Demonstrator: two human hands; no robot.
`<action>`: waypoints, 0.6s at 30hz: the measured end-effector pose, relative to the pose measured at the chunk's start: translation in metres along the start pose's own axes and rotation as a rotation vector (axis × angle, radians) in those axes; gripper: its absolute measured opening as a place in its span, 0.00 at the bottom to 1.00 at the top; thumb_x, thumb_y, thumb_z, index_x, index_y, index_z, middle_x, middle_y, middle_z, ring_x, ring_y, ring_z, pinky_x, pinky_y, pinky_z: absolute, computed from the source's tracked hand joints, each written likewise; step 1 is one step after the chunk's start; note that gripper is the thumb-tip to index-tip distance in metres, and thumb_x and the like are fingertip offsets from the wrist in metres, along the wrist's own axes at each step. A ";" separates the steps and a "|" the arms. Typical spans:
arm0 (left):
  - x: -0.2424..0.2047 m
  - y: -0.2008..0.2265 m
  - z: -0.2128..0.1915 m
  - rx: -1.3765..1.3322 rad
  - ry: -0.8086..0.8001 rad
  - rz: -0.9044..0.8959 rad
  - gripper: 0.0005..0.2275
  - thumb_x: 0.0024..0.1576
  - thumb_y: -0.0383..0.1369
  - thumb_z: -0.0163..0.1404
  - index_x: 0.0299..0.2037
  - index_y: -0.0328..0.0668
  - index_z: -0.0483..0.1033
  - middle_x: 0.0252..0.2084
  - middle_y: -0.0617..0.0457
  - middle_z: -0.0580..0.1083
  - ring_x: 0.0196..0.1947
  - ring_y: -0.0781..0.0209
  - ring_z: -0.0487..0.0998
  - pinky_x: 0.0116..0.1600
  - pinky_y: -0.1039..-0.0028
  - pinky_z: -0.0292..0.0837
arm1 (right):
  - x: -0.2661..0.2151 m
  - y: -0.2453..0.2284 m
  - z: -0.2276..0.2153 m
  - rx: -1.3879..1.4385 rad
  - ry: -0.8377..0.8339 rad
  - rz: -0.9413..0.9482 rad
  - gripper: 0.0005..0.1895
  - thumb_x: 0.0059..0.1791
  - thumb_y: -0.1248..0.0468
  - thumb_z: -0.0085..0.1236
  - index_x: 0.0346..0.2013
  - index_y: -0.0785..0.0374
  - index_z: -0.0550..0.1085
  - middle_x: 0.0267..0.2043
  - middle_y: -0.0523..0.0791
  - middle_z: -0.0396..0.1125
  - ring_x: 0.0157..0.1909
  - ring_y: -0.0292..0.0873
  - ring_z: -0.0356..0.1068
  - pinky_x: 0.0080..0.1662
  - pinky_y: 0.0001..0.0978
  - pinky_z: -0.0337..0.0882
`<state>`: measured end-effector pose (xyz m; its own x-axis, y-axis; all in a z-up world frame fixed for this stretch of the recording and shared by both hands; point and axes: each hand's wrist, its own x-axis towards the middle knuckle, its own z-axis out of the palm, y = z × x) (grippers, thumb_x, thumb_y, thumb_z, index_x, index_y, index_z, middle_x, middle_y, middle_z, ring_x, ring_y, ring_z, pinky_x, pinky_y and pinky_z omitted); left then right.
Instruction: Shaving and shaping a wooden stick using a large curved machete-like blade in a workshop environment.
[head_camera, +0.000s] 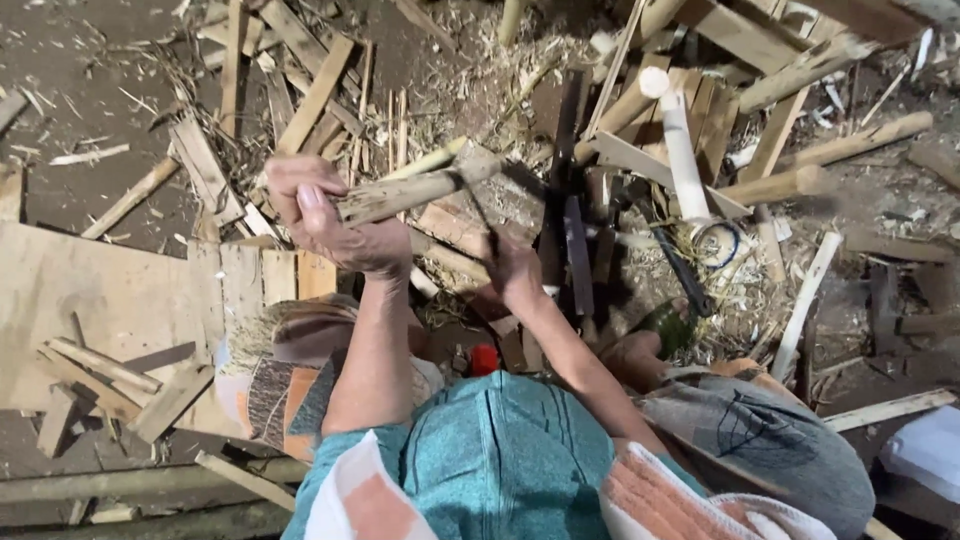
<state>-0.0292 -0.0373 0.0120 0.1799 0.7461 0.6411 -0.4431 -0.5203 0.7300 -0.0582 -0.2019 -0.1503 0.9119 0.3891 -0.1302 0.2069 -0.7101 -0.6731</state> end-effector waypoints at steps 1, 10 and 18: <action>-0.004 -0.006 -0.001 -0.015 0.094 -0.001 0.08 0.55 0.32 0.30 0.28 0.39 0.59 0.25 0.52 0.61 0.26 0.68 0.58 0.34 0.80 0.61 | -0.002 -0.005 0.000 0.057 0.137 -0.177 0.08 0.45 0.59 0.49 0.33 0.60 0.69 0.22 0.55 0.66 0.29 0.61 0.68 0.32 0.48 0.68; 0.005 -0.002 0.004 -0.309 0.098 -0.082 0.10 0.51 0.33 0.36 0.21 0.37 0.65 0.18 0.53 0.60 0.18 0.67 0.57 0.27 0.80 0.58 | 0.010 0.035 0.031 -0.107 -0.078 0.090 0.14 0.47 0.53 0.44 0.38 0.60 0.69 0.27 0.57 0.69 0.36 0.62 0.71 0.39 0.53 0.70; 0.005 -0.001 0.009 -0.357 0.112 -0.029 0.12 0.49 0.34 0.36 0.16 0.39 0.58 0.16 0.53 0.55 0.20 0.65 0.51 0.29 0.77 0.49 | 0.001 0.004 0.007 -0.158 0.295 -0.401 0.03 0.47 0.67 0.51 0.32 0.63 0.72 0.24 0.54 0.67 0.28 0.56 0.70 0.26 0.40 0.68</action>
<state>-0.0201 -0.0363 0.0168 0.1086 0.8098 0.5766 -0.7212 -0.3350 0.6063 -0.0595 -0.1999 -0.1582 0.8063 0.4830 0.3415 0.5907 -0.6279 -0.5067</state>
